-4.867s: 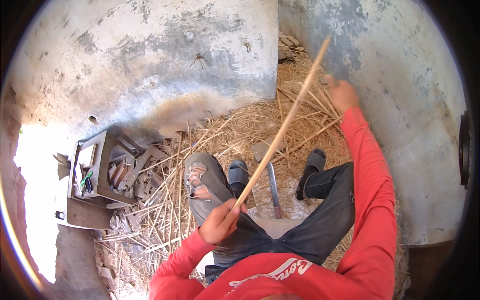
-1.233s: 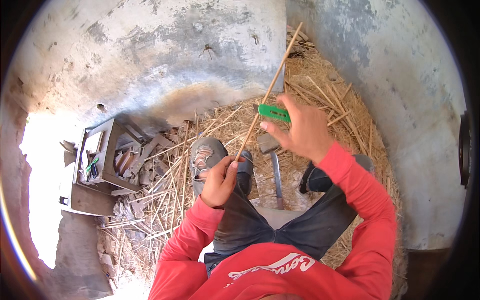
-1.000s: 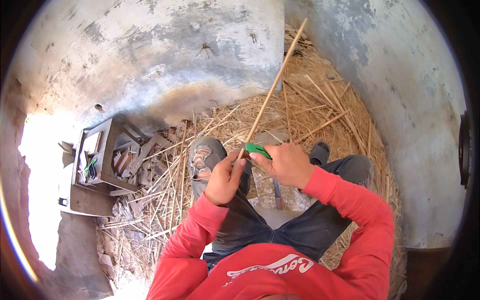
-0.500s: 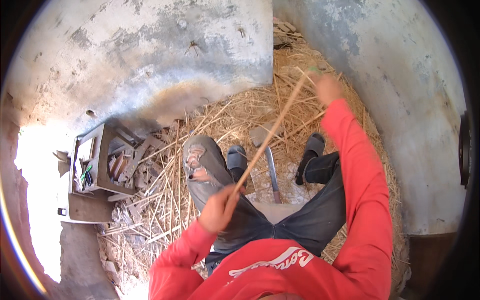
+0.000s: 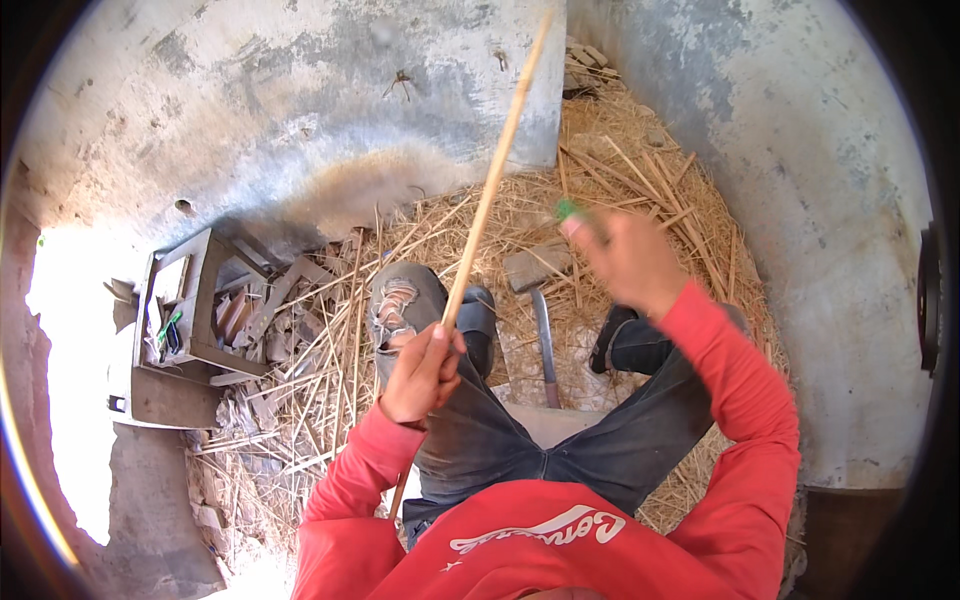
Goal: The person uses a blade and then a smaller green-handled tool to shave and smooth the surface of a long, thin wooden stick while sitting on a floor covered in straw.
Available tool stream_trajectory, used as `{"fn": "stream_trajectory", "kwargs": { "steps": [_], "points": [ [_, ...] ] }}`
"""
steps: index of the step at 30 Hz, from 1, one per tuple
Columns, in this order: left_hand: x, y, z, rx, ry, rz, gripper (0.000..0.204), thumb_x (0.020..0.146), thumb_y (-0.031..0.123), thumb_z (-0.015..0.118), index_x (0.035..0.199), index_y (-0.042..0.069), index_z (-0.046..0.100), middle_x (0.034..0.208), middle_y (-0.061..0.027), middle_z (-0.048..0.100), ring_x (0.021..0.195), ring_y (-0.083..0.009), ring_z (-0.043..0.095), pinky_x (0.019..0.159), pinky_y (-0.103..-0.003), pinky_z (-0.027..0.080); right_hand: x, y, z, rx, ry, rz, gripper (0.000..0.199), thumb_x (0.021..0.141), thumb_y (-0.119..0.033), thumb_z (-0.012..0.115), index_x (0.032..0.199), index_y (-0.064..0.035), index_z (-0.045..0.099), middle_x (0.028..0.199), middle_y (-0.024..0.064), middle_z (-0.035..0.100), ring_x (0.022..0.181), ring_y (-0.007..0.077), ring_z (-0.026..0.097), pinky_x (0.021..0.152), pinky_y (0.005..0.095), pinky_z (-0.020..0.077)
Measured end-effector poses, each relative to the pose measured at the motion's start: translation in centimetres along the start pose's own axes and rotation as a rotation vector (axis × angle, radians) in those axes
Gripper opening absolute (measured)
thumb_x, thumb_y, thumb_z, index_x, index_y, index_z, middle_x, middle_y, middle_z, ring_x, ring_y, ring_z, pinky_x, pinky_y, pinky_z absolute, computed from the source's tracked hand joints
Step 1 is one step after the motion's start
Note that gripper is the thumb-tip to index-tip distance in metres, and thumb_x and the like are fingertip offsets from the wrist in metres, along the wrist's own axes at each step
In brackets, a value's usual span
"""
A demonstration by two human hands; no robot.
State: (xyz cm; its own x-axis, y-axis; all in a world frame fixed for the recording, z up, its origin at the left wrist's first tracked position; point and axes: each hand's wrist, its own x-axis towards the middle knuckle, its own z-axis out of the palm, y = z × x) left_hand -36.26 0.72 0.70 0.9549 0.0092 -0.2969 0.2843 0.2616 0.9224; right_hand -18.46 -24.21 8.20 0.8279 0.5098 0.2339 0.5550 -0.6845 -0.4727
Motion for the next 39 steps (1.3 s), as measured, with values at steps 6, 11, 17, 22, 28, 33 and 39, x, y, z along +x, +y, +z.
{"fn": "stream_trajectory", "kwargs": {
  "steps": [6,11,17,22,28,33,39],
  "points": [
    [2.2,-0.3,3.3,0.652,0.151,0.384,0.032,0.107,0.027,0.042,0.088,0.003,0.054,0.062,-0.0030,0.048,0.052,-0.0128,0.048,0.051,-0.030,0.037,-3.5,-3.3,5.9,-0.142,-0.134,-0.143,0.064,0.099,-0.058,0.042,0.079,-0.0022,0.066,0.065,0.0209,0.063,0.059,0.0373,0.064,0.053,0.0498,0.0493],
    [-2.6,-2.6,3.5,0.748,0.140,0.290,0.021,0.103,0.019,0.049,0.092,0.002,0.057,0.072,-0.0222,0.058,0.071,-0.0440,0.060,0.064,-0.043,0.047,3.0,7.3,2.7,-0.195,0.007,0.227,0.068,0.101,-0.059,0.037,0.077,-0.0012,0.064,0.064,0.0198,0.061,0.059,0.0392,0.061,0.056,0.0503,0.0479],
    [-3.7,-3.6,0.3,0.486,0.064,0.049,0.030,0.106,0.028,0.045,0.092,0.004,0.055,0.063,-0.0047,0.051,0.053,-0.0163,0.053,0.052,-0.029,0.040,2.0,11.2,-1.0,-0.255,0.190,0.316,0.069,0.100,-0.060,0.037,0.093,0.0004,0.070,0.066,0.0193,0.063,0.060,0.0377,0.062,0.058,0.0484,0.0474],
    [-3.0,-2.1,-0.3,-0.164,-0.069,-0.211,0.047,0.108,0.047,0.031,0.079,0.011,0.040,0.058,0.0033,0.031,0.044,-0.0051,0.026,0.037,-0.022,0.019,0.2,4.9,-1.1,0.116,0.143,0.122,0.066,0.100,-0.059,0.040,0.105,-0.0007,0.071,0.063,0.0174,0.062,0.058,0.0327,0.062,0.057,0.0455,0.0465],
    [-0.5,-1.8,1.9,-0.242,-0.106,-0.139,0.045,0.108,0.045,0.032,0.078,0.011,0.038,0.056,0.0040,0.027,0.040,-0.0059,0.021,0.037,-0.023,0.019,-4.9,-3.4,3.6,0.092,-0.118,-0.117,0.062,0.098,-0.058,0.045,0.090,-0.0027,0.071,0.058,0.0202,0.060,0.055,0.0376,0.062,0.054,0.0470,0.0485],
    [-0.4,-1.9,3.6,-0.189,-0.097,-0.171,0.043,0.108,0.044,0.033,0.079,0.012,0.038,0.056,0.0046,0.025,0.041,-0.0064,0.020,0.038,-0.024,0.019,-4.6,-2.0,6.3,-0.083,-0.053,-0.131,0.065,0.096,-0.062,0.046,0.082,-0.0028,0.070,0.053,0.0200,0.056,0.051,0.0394,0.061,0.050,0.0488,0.0470],
    [-2.4,-3.9,2.9,-0.205,-0.134,-0.274,0.043,0.108,0.043,0.033,0.079,0.012,0.037,0.055,0.0043,0.025,0.041,-0.0071,0.019,0.038,-0.025,0.020,-3.6,1.5,6.3,-0.104,-0.055,-0.113,0.065,0.097,-0.061,0.044,0.080,-0.0036,0.070,0.053,0.0201,0.057,0.051,0.0390,0.061,0.049,0.0507,0.0470]
  ]
}}
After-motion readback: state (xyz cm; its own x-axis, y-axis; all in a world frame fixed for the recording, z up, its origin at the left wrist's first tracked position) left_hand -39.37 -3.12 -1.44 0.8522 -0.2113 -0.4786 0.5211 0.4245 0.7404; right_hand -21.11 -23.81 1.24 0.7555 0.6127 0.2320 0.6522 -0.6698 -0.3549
